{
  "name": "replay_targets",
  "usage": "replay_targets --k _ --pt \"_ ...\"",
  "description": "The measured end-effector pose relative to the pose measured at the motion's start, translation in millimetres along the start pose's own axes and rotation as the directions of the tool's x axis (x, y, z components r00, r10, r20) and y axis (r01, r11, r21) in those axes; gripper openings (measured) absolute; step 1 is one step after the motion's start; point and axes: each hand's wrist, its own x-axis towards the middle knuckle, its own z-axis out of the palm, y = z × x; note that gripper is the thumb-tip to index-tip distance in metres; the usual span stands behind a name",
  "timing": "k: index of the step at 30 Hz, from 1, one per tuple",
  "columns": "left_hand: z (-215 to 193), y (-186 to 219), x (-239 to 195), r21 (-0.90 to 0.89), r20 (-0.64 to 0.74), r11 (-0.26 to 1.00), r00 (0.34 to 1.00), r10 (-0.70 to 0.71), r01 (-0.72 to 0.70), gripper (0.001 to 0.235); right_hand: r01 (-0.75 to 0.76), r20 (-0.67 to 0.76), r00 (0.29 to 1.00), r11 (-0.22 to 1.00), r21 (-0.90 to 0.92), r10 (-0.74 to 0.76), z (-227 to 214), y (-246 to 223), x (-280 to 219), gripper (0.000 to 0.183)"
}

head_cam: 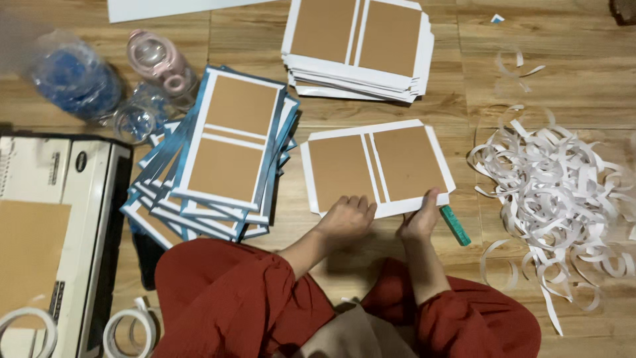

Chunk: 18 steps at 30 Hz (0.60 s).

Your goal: The person is assembling cardboard frames by applying white tape to the edges of rectangular cardboard pieces. They use a green tool to smooth the tape and ensure it adheres properly. The person works on multiple frames, stacking completed ones aside.

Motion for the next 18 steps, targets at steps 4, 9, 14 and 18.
replay_targets --k 4,9,14,18 --pt "-39.6 -2.2 -41.9 -0.143 0.342 0.896 0.871 -0.354 0.42 0.036 -0.037 0.014 0.999 0.918 -0.395 0.046 -52.3 1.9 13.6 0.051" --pt "-69.4 -35.7 -65.3 -0.08 0.697 0.687 0.533 -0.479 0.722 0.051 0.322 0.343 0.939 -0.462 -0.826 0.04 -72.9 -31.2 -1.1 0.058" --pt "-59.0 -33.8 -72.6 -0.102 0.644 0.671 0.563 -0.519 0.735 0.046 0.814 0.811 0.562 -0.286 -0.506 0.165 -10.9 1.1 -89.3 0.019" --pt "-59.9 -34.0 -73.4 -0.081 0.648 0.647 0.533 -0.543 0.758 0.044 0.987 0.913 0.148 -0.114 -0.113 0.381 6.2 46.1 -126.8 0.015"
